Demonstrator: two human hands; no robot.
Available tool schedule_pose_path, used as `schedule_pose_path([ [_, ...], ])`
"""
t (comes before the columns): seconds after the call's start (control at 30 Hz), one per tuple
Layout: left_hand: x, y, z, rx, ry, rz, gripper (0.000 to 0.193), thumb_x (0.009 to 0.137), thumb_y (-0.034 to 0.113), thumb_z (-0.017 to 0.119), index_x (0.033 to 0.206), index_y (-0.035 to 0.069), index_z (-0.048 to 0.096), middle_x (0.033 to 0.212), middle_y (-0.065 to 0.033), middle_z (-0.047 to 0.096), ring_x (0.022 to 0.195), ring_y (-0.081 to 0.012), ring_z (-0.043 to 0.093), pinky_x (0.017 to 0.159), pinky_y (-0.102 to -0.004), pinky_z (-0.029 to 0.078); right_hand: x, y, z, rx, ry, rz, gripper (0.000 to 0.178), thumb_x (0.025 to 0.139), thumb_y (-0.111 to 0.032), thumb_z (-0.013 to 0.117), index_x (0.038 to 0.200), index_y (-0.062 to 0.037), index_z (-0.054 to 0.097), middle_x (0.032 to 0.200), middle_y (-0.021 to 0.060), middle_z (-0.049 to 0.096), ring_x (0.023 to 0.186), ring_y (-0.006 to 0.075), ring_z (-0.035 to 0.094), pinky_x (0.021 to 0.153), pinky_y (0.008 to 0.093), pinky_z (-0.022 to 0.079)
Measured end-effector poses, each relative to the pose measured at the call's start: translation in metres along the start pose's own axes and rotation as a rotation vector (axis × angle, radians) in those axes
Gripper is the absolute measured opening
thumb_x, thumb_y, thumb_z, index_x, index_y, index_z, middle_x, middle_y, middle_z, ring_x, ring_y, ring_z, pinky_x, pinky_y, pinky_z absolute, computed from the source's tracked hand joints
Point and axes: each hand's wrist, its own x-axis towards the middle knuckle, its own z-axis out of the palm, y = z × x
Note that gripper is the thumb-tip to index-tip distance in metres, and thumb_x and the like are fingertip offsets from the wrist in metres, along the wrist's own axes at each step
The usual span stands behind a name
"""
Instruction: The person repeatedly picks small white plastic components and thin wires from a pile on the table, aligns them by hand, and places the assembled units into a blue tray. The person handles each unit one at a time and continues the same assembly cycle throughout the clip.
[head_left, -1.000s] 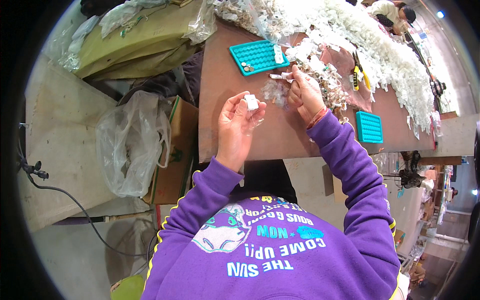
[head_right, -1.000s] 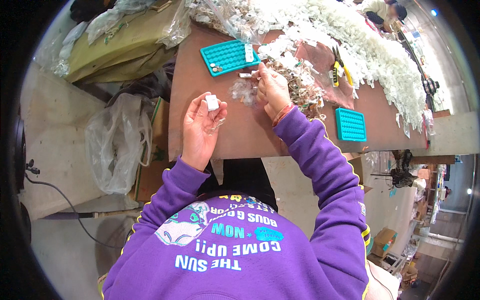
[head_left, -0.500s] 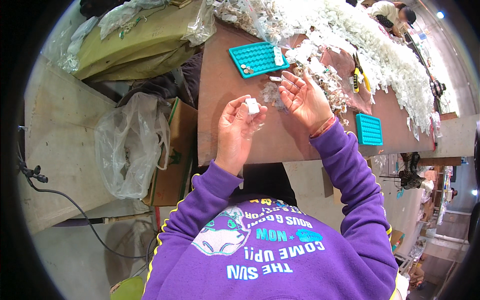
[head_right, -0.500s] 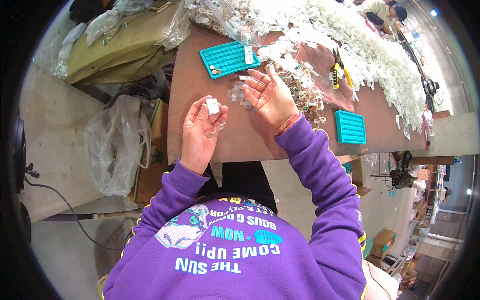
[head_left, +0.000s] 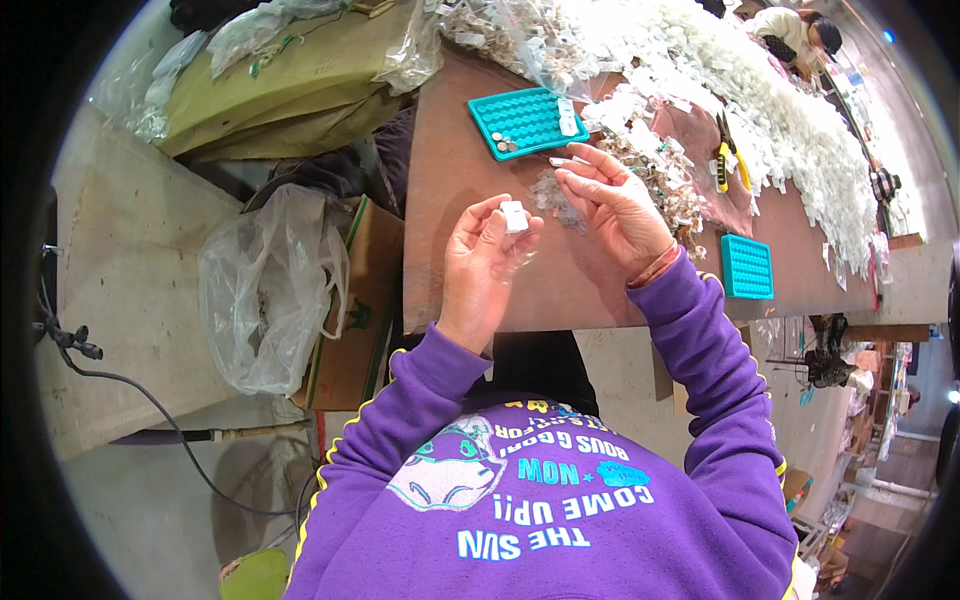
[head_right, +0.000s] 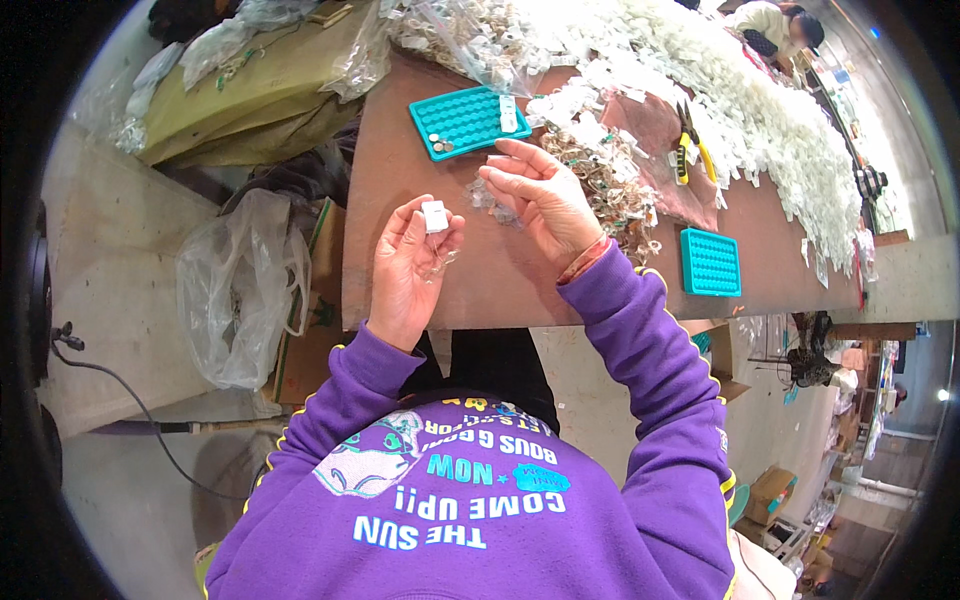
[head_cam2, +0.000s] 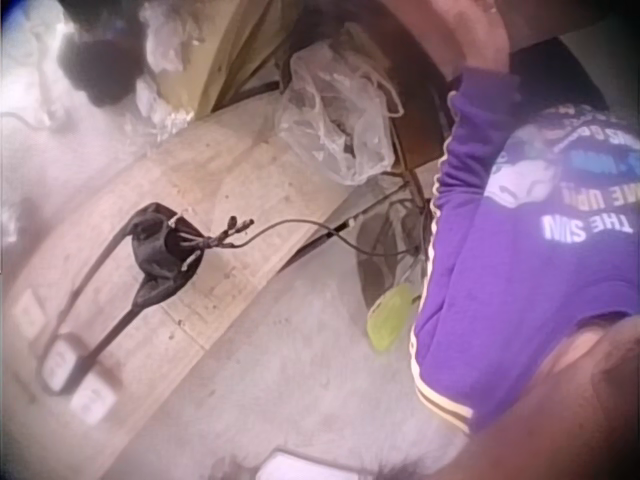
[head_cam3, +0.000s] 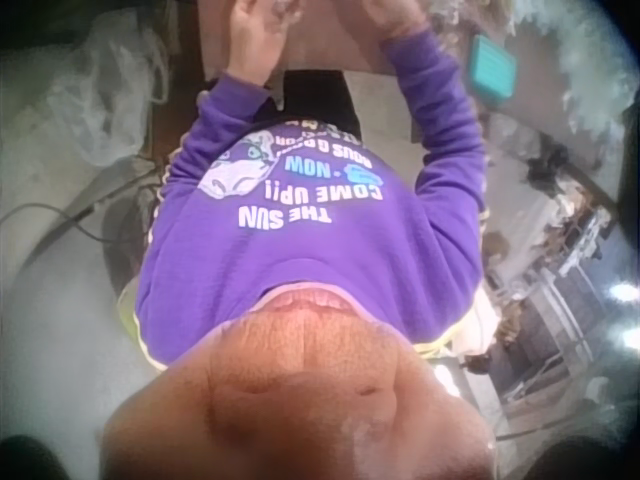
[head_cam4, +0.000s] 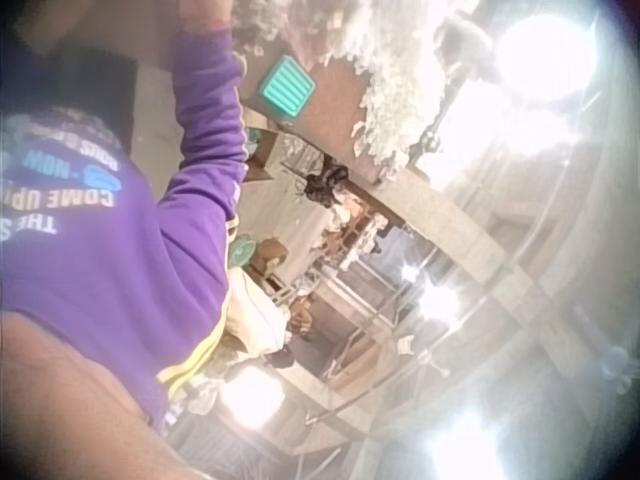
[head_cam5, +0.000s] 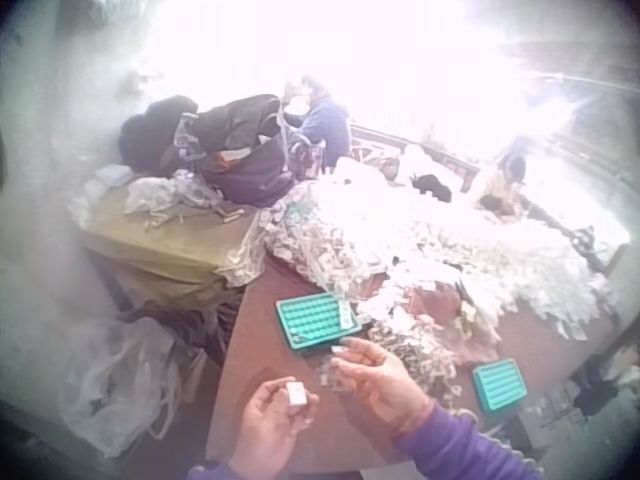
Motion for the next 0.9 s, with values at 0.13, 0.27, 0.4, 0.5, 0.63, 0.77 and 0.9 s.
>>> schedule_pose_path([
  [0.13,0.0,0.0,-0.001,0.006,-0.006,-0.002,0.026,0.097,0.018,0.055,0.118,0.003,0.053,0.105,-0.0134,0.064,0.099,-0.023,0.065,0.084,-0.0324,0.055,0.0,0.0,-0.006,0.007,-0.012,0.014,0.045,0.088,0.003,0.061,0.13,0.0039,0.045,0.116,0.0131,0.058,0.104,0.021,0.062,0.094,0.0286,0.052],
  [0.27,0.0,0.0,0.0,-0.002,-0.003,-0.008,0.026,0.097,0.018,0.055,0.118,0.003,0.053,0.105,-0.0132,0.064,0.099,-0.0229,0.065,0.085,-0.0323,0.054,0.0,0.002,-0.015,0.235,-0.13,0.102,0.042,0.09,0.003,0.058,0.13,0.0031,0.045,0.115,0.0132,0.058,0.102,0.0198,0.062,0.092,0.0279,0.053],
  [0.4,-0.001,0.0,0.0,-0.001,-0.005,-0.003,0.026,0.097,0.019,0.056,0.118,0.004,0.053,0.104,-0.0123,0.064,0.098,-0.0225,0.065,0.084,-0.032,0.054,-0.003,0.003,-0.019,0.478,-0.328,0.145,0.036,0.092,0.002,0.055,0.128,0.0006,0.047,0.109,0.0097,0.057,0.097,0.0176,0.061,0.086,0.0275,0.054],
  [0.5,-0.001,0.0,0.0,0.007,-0.009,-0.005,0.026,0.097,0.019,0.056,0.118,0.004,0.053,0.104,-0.0117,0.064,0.098,-0.0225,0.065,0.083,-0.032,0.054,-0.007,0.005,-0.017,0.495,-0.364,0.119,0.031,0.094,0.0,0.054,0.124,-0.0019,0.049,0.101,0.007,0.056,0.09,0.0159,0.059,0.08,0.0261,0.053],
  [0.63,0.0,0.0,0.0,0.006,-0.015,-0.004,0.026,0.097,0.019,0.056,0.118,0.004,0.053,0.104,-0.0109,0.064,0.098,-0.0223,0.065,0.083,-0.0322,0.054,-0.008,0.008,-0.015,0.502,-0.463,0.082,0.026,0.094,-0.001,0.054,0.12,-0.0038,0.051,0.097,0.0057,0.055,0.085,0.0145,0.057,0.077,0.0248,0.052],
  [0.77,-0.001,0.0,0.001,0.019,-0.015,-0.004,0.026,0.097,0.019,0.056,0.118,0.004,0.053,0.104,-0.0104,0.065,0.098,-0.0219,0.065,0.082,-0.0321,0.054,-0.008,0.008,-0.014,0.423,-0.345,0.082,0.025,0.093,-0.001,0.057,0.118,-0.0031,0.054,0.1,0.0059,0.059,0.085,0.0138,0.059,0.076,0.0236,0.052],
  [0.9,-0.001,0.002,0.002,0.044,-0.016,-0.008,0.026,0.097,0.02,0.056,0.118,0.003,0.053,0.104,-0.0106,0.065,0.098,-0.0214,0.065,0.082,-0.0317,0.054,-0.012,0.007,-0.009,0.158,-0.093,0.067,0.025,0.091,0.0,0.059,0.116,-0.0012,0.055,0.104,0.0068,0.062,0.088,0.0151,0.065,0.071,0.0218,0.053],
])
